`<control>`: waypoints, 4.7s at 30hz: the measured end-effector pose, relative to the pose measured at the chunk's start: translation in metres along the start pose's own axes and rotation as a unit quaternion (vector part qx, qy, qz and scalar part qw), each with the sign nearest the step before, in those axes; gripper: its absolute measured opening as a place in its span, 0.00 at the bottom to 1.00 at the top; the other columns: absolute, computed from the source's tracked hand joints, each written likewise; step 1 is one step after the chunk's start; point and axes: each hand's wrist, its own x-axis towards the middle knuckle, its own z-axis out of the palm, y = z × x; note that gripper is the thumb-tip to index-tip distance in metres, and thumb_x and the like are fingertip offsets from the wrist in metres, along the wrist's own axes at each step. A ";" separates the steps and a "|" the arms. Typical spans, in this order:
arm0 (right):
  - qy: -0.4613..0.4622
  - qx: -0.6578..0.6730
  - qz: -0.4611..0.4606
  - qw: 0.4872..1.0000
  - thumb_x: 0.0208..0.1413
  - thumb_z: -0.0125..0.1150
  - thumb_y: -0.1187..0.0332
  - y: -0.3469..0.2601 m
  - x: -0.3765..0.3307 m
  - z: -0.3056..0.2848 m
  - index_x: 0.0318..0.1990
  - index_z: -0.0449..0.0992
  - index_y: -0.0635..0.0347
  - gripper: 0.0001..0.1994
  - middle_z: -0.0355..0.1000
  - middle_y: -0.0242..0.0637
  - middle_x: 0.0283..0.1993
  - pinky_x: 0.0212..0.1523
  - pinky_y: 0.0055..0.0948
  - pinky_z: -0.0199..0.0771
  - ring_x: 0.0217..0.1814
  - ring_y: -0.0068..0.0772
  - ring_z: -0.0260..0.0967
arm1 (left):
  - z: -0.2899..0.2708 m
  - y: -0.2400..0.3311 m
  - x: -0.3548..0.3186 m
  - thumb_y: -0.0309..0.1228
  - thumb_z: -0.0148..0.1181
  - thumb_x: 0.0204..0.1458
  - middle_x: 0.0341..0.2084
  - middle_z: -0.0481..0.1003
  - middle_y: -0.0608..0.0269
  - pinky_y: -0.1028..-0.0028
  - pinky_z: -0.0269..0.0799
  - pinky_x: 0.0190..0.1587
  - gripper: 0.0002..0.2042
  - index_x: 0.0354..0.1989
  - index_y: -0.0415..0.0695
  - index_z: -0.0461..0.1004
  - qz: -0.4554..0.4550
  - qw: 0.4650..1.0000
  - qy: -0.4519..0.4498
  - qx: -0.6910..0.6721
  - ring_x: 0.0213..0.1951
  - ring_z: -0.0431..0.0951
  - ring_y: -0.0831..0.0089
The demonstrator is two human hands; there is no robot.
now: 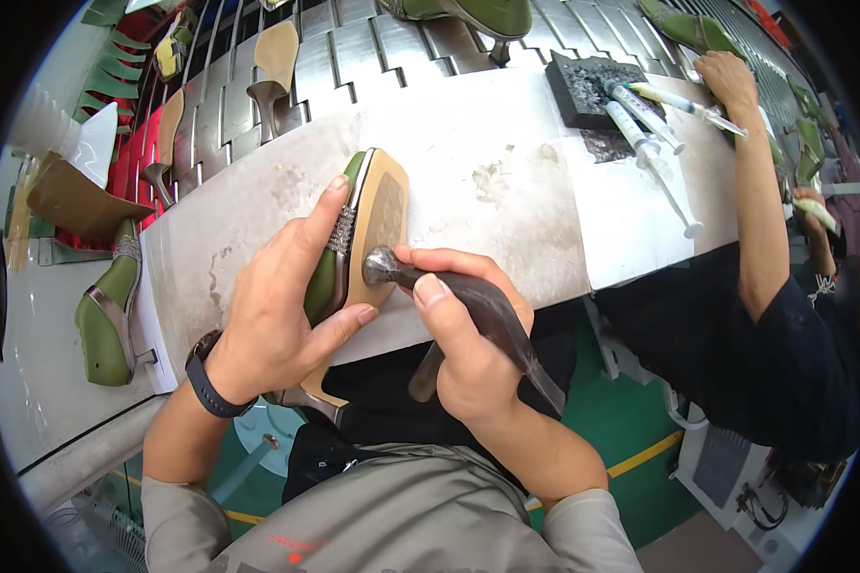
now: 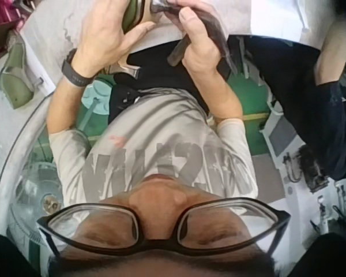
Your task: The person assembles heeled shoes by attaching soles onto shoe uppers mounted on lasts by hand, tapping along the edges with a hammer, and placing the shoes onto the conveyor.
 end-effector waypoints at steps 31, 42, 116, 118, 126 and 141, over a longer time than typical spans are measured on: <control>-0.329 -0.320 -0.165 0.873 0.54 0.72 0.79 -0.062 0.067 -0.004 0.52 0.80 0.67 0.17 0.83 0.51 0.53 0.58 0.37 0.82 0.57 0.46 0.83 | -0.003 -0.004 -0.001 0.29 0.80 0.41 0.54 0.75 0.43 0.55 0.74 0.50 0.53 0.79 0.38 0.57 -0.004 0.999 -0.030 0.021 0.49 0.78 0.46; -0.312 -0.361 -0.156 0.865 0.50 0.75 0.78 -0.084 0.091 0.016 0.47 0.82 0.68 0.15 0.84 0.50 0.44 0.51 0.35 0.85 0.51 0.48 0.86 | -0.007 -0.004 0.003 0.31 0.79 0.41 0.48 0.75 0.45 0.57 0.73 0.46 0.51 0.78 0.43 0.61 -0.017 0.999 -0.030 0.006 0.44 0.77 0.50; -0.180 -0.276 -0.137 0.934 0.64 0.66 0.78 -0.056 0.031 0.024 0.54 0.79 0.70 0.12 0.83 0.46 0.53 0.53 0.27 0.80 0.51 0.24 0.81 | -0.013 -0.011 0.008 0.44 0.79 0.45 0.42 0.80 0.41 0.55 0.78 0.48 0.37 0.59 0.35 0.70 -0.116 0.989 -0.049 -0.071 0.44 0.82 0.41; -0.149 -0.278 -0.120 0.941 0.63 0.67 0.77 -0.059 0.059 0.029 0.51 0.81 0.69 0.10 0.85 0.42 0.47 0.50 0.24 0.80 0.49 0.22 0.80 | -0.017 -0.010 0.008 0.44 0.78 0.47 0.40 0.80 0.41 0.53 0.77 0.46 0.36 0.59 0.36 0.70 -0.114 0.990 -0.052 -0.063 0.43 0.82 0.41; -0.079 -0.254 -0.029 0.963 0.65 0.67 0.69 -0.024 0.110 -0.017 0.45 0.85 0.64 0.08 0.85 0.36 0.45 0.47 0.25 0.80 0.45 0.24 0.80 | -0.027 -0.008 -0.014 0.46 0.81 0.44 0.44 0.81 0.39 0.56 0.79 0.53 0.42 0.64 0.33 0.70 -0.050 0.992 0.111 -0.017 0.48 0.83 0.42; -0.169 -0.089 -0.302 0.934 0.61 0.66 0.72 -0.143 -0.050 0.068 0.51 0.77 0.71 0.14 0.80 0.62 0.57 0.73 0.49 0.70 0.69 0.57 0.75 | -0.074 0.055 -0.008 0.26 0.75 0.45 0.59 0.76 0.51 0.65 0.70 0.65 0.38 0.67 0.39 0.65 0.130 0.952 0.207 -0.183 0.61 0.77 0.61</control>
